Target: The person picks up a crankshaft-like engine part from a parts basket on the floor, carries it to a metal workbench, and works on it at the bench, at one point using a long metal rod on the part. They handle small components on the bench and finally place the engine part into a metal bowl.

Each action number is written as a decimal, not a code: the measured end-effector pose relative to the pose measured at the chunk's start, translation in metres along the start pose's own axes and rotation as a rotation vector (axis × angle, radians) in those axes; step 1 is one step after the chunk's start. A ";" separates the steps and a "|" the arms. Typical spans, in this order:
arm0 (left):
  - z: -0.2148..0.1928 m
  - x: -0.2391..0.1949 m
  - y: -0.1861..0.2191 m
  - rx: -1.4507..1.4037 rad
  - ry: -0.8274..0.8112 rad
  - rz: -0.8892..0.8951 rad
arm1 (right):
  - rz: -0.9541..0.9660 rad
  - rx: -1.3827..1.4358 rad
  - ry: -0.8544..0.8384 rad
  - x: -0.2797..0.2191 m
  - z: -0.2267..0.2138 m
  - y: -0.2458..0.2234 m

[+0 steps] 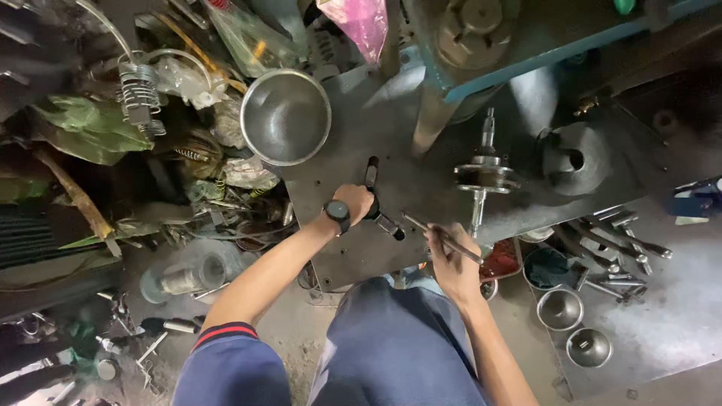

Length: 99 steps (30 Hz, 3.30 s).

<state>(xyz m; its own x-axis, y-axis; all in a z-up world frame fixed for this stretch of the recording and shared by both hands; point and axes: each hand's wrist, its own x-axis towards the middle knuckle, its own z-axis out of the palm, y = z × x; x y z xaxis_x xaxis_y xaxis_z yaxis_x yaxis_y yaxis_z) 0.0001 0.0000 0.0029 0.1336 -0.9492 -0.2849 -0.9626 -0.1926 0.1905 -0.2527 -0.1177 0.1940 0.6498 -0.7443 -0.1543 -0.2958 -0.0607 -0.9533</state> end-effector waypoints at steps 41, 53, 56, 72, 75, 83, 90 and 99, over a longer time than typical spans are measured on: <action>0.016 0.016 0.005 -0.082 -0.059 -0.098 | -0.276 -0.213 0.031 0.033 0.022 0.014; 0.001 0.010 0.003 -0.017 -0.117 -0.080 | -0.236 -0.213 0.010 0.031 0.017 0.021; -0.007 0.001 0.010 -0.004 -0.201 -0.113 | -0.167 -0.195 0.023 0.032 0.018 0.027; -0.204 -0.009 0.009 -0.408 0.059 -0.046 | -0.141 -0.124 -0.016 0.034 0.021 0.026; -0.170 0.035 -0.022 -0.444 0.184 -0.042 | -0.167 -0.131 -0.008 0.032 0.022 0.029; -0.095 0.169 -0.102 -0.321 0.214 -0.637 | -0.090 -0.085 -0.027 0.027 0.020 0.074; -0.108 0.141 -0.088 -0.309 0.256 -0.706 | -0.185 0.064 -0.010 0.021 0.019 0.058; -0.154 -0.010 -0.026 -0.384 0.835 -0.457 | -0.284 -0.271 -0.021 0.051 0.044 0.043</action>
<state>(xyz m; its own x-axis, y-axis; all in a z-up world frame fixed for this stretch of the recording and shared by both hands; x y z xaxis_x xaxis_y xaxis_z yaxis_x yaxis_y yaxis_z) 0.0606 -0.0237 0.1457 0.7315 -0.6067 0.3113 -0.6576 -0.5068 0.5575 -0.2017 -0.1290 0.1335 0.7458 -0.6590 0.0976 -0.2749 -0.4379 -0.8560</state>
